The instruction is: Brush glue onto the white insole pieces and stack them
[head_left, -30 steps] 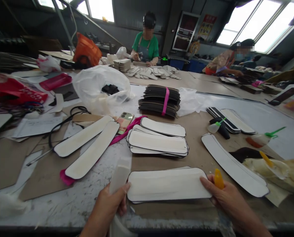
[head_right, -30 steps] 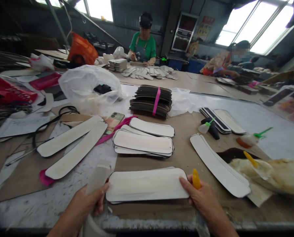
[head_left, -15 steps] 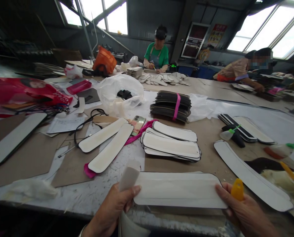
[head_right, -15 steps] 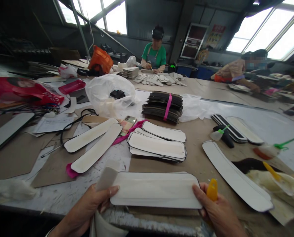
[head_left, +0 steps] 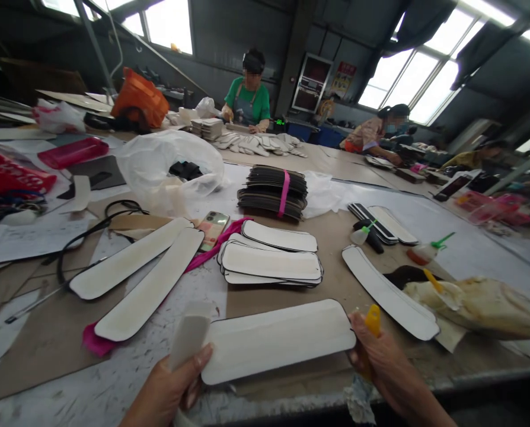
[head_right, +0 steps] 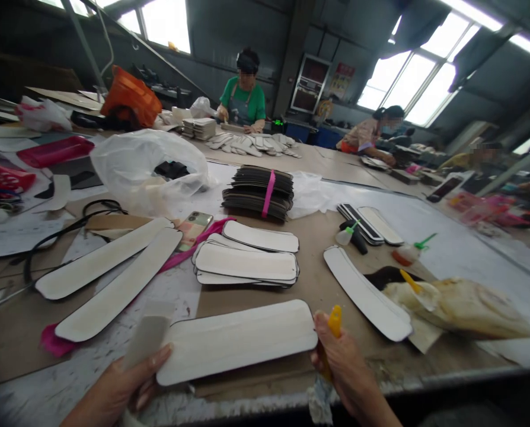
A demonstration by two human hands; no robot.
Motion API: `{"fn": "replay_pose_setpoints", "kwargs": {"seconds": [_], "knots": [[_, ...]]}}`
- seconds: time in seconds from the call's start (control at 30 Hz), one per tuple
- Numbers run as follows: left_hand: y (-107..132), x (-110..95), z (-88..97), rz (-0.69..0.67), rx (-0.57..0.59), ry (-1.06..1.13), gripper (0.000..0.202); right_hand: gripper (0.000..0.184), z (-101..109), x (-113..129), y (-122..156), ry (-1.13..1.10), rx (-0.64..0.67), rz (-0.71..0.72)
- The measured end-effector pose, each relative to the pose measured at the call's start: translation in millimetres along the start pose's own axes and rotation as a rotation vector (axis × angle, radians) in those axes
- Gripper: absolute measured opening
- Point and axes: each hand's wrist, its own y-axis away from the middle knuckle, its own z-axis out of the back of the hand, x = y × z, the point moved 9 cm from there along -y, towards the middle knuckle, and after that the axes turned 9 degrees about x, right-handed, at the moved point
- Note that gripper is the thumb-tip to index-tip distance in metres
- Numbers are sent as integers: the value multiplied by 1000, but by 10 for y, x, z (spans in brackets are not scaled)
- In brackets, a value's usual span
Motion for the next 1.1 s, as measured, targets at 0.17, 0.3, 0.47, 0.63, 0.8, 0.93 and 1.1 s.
{"fn": "replay_pose_setpoints", "kwargs": {"seconds": [0.17, 0.3, 0.47, 0.63, 0.8, 0.93, 1.1], "knots": [[-20, -18, 3, -11, -54, -62, 49, 46, -40, -32, -6, 115, 5, -22], [-4, -91, -35, -70, -43, -71, 41, 45, 26, -97, 34, 163, -123, -86], [26, -156, -63, -103, -10, -21, 36, 55, 75, -146, 17, 204, -192, -97], [48, -177, -85, -119, 1, 12, 34, 64, 48, -141, -17, 257, -160, -58], [42, -161, -120, -107, 31, 16, 38, 64, 87, -189, -22, 245, -180, -74], [43, -145, -61, -93, -16, -47, 40, 60, 74, -232, -42, 164, -132, -69], [65, -81, -92, -44, 20, 68, 41, 51, -26, -237, -14, -26, -39, -84]]}}
